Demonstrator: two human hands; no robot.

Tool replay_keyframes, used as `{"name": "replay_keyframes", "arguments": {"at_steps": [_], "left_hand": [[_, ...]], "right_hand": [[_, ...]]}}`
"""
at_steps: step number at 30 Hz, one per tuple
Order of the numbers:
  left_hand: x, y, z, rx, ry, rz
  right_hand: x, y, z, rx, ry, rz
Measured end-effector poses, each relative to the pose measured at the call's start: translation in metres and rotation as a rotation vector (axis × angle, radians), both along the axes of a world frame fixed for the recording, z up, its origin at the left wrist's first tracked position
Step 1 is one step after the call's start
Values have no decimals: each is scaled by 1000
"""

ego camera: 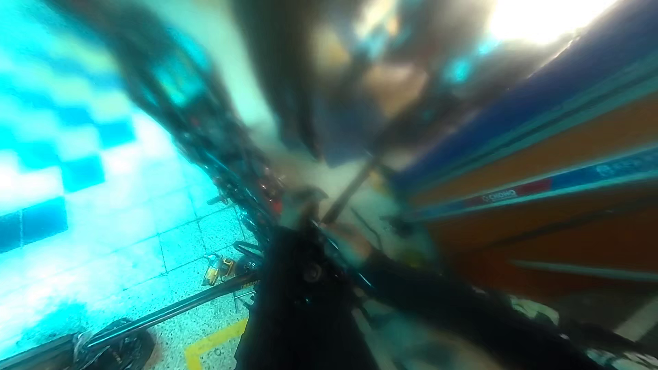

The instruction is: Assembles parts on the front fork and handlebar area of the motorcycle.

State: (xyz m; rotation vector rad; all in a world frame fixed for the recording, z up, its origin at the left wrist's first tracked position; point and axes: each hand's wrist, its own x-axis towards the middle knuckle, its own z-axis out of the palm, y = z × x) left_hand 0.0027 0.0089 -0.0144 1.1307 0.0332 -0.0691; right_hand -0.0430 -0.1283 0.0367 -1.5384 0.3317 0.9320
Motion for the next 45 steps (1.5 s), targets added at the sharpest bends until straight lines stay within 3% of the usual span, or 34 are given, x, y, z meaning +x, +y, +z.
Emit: {"name": "replay_keyframes", "arguments": {"at_steps": [9, 13, 16, 19, 22, 25, 27, 30, 38, 45], "left_hand": [[-2, 3, 2, -22, 49, 27], [1, 10, -34, 29, -25, -4], [3, 17, -31, 112, -42, 17], [-1, 33, 8, 281, -154, 103], [-34, 55, 61, 525, -239, 105], [-83, 63, 77, 687, -124, 59], [-108, 60, 65, 684, -22, 144], [-124, 57, 39, 595, 80, 326], [-129, 52, 10, 505, 191, 464], [-133, 38, 13, 638, 238, 488]], "right_hand": [[-16, 20, -5, 57, 58, -167], [-18, 23, -6, 82, 64, -191], [-8, 11, 3, 148, 46, -43], [20, -10, 28, 205, -121, 300], [50, -17, 57, 61, -551, 814], [69, -7, 69, -233, -1016, 1166], [73, 4, 54, -274, -1199, 1206], [74, 22, 14, -145, -1402, 1140], [79, 37, -23, -157, -1440, 1219], [103, 38, -24, -251, -1338, 1318]]}}
